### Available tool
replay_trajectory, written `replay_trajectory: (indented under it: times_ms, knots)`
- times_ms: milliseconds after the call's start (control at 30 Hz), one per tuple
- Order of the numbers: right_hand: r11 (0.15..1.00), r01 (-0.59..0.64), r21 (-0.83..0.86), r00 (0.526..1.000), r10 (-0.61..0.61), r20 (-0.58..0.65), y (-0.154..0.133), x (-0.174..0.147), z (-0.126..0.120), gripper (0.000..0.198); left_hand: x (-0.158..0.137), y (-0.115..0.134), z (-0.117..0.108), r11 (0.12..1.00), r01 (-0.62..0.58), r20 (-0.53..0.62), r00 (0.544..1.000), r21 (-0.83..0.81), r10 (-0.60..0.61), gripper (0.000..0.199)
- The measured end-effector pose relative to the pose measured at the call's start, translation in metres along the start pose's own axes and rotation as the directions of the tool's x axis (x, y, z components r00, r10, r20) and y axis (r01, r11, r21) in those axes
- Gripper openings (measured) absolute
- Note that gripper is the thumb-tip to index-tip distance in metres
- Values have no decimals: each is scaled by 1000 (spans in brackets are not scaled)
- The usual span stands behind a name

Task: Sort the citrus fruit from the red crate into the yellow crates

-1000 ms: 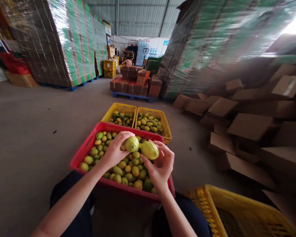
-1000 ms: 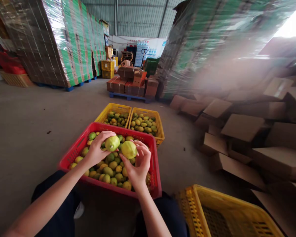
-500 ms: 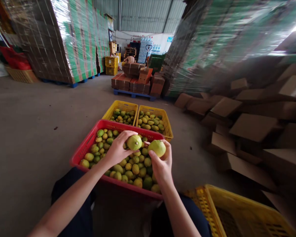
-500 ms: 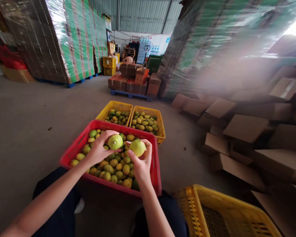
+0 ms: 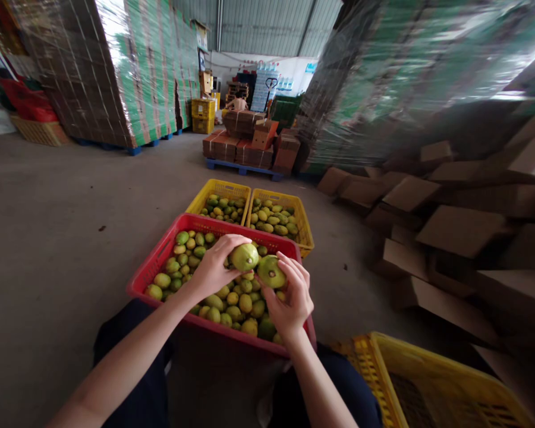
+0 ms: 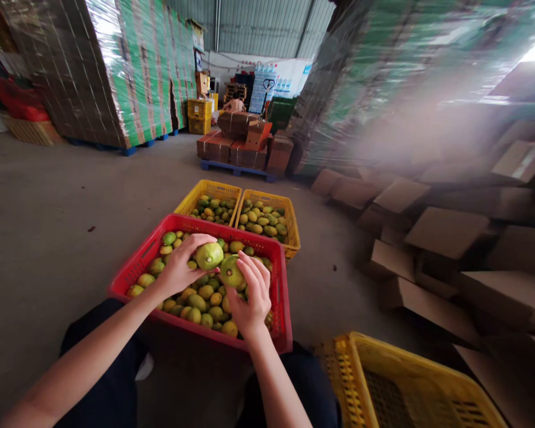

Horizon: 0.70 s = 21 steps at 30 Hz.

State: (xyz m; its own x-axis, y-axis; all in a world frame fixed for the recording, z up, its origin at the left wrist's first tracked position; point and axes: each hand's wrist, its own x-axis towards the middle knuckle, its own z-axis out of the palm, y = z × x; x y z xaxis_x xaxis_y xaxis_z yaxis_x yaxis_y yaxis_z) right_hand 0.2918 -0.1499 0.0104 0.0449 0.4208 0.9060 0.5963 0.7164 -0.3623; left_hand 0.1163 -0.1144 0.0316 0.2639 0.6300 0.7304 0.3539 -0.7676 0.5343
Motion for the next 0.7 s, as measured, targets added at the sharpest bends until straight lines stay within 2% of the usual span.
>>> replay_trajectory:
  times_ms: [100, 167, 200, 233, 267, 333, 400, 433, 467, 500, 533, 633, 700]
  knots:
    - [995, -85, 45, 996, 86, -13, -1, 3, 0, 52, 0, 1, 0, 993, 74, 3, 997, -91, -74, 45]
    - [955, -259, 144, 966, 257, 32, -1, 5, -1, 51, 1, 1, 0, 935, 231, 44, 973, -271, -227, 53]
    - [895, -388, 221, 922, 378, 89, -1, 6, 0, 51, 1, 0, 0, 858, 339, 97, 940, -386, -327, 59]
    - [794, -527, 303, 849, 501, 167, 0, 7, 1, 49, 2, -1, 1, 743, 453, 172, 888, -492, -426, 63]
    - [655, -655, 376, 753, 605, 258, 1, 8, 2, 45, 2, -3, 2, 599, 559, 263, 818, -574, -511, 65]
    - [327, -828, 455, 528, 728, 437, 5, 8, 7, 38, 4, -6, 4, 297, 710, 438, 652, -638, -619, 65]
    - [49, -891, 451, 327, 759, 563, 9, 8, 12, 40, 6, -8, 6, 73, 775, 552, 510, -628, -660, 66]
    - [-53, -898, 437, 250, 756, 605, 11, 8, 14, 42, 6, -9, 6, 4, 782, 580, 466, -623, -668, 66]
    - [-125, -898, 422, 195, 748, 635, 13, 7, 16, 43, 7, -9, 7, -44, 786, 601, 434, -617, -671, 65]
    - [-168, -896, 410, 160, 739, 654, 15, 7, 17, 43, 8, -8, 8, -78, 787, 614, 411, -612, -674, 65]
    - [-187, -897, 401, 146, 731, 667, 16, 7, 18, 44, 8, -8, 8, -102, 788, 625, 394, -607, -673, 65]
    - [-164, -907, 388, 161, 716, 679, 17, 6, 19, 45, 8, -7, 9, -147, 786, 647, 368, -600, -668, 64]
    - [-138, -907, 398, 181, 726, 663, 16, 5, 19, 45, 7, -8, 10, -153, 776, 648, 382, -613, -659, 62]
